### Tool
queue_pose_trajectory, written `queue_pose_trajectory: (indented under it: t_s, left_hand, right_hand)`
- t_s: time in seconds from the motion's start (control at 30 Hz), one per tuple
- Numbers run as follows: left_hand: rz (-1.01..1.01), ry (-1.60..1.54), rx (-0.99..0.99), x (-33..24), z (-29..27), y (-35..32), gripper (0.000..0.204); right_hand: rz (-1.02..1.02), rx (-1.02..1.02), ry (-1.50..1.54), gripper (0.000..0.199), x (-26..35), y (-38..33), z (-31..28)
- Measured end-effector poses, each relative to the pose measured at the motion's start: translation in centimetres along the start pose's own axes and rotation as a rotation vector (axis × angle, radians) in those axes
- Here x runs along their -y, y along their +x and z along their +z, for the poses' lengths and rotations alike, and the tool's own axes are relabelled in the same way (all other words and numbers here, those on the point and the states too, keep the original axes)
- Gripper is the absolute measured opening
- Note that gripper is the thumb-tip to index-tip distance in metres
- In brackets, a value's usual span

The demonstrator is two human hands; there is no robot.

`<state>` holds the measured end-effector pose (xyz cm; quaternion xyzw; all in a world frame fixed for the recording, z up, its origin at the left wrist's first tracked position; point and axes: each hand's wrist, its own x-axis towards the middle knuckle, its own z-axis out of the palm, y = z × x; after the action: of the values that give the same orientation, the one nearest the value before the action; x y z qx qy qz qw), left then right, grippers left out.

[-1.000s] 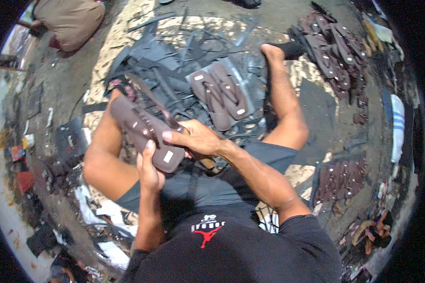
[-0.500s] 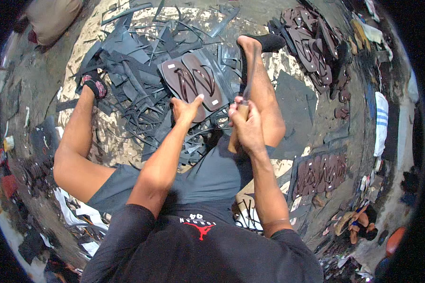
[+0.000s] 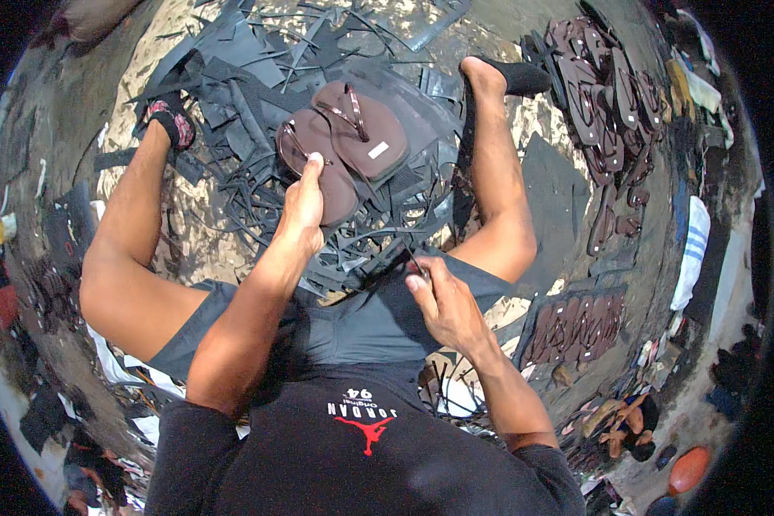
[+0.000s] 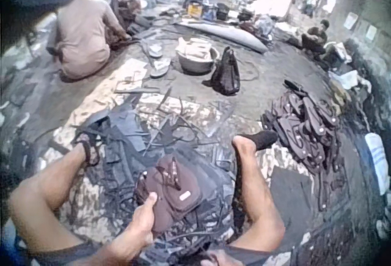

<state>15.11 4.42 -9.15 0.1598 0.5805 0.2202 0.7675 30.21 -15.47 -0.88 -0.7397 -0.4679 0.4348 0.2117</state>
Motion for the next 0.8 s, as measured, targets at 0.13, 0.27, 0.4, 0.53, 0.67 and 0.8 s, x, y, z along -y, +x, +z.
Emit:
queue_pose_trajectory:
  t_s: [0.13, 0.27, 0.4, 0.53, 0.67, 0.8]
  left_hand:
    - [-0.040, -0.085, 0.045, -1.2, 0.3, -0.7, 0.063]
    - [-0.015, -0.049, 0.112, -0.2, -0.9, 0.9, 0.066]
    - [-0.032, -0.055, 0.140, 1.7, -2.3, 2.5, 0.077]
    - [-0.091, -0.155, 0.134, 1.0, -2.4, 2.5, 0.071]
    - [-0.095, -0.215, 0.081, 1.2, -2.0, 2.4, 0.051]
    - [-0.100, -0.245, 0.082, 0.9, -2.5, 2.3, 0.048]
  right_hand:
    - [0.026, -0.027, -0.164, 0.039, 0.3, 0.6, 0.1]
    - [-0.032, 0.038, -0.174, 0.037, 0.9, 4.1, 0.2]
    - [-0.019, 0.096, -0.311, 0.040, 1.4, 9.5, 2.0]
    - [-0.051, 0.118, -0.360, 0.035, 0.9, 13.9, 4.3]
    - [-0.409, -0.151, -0.223, 0.043, -1.1, 17.4, 6.7]
    - [-0.582, -0.366, -0.151, 0.046, -1.7, 20.1, 8.0]
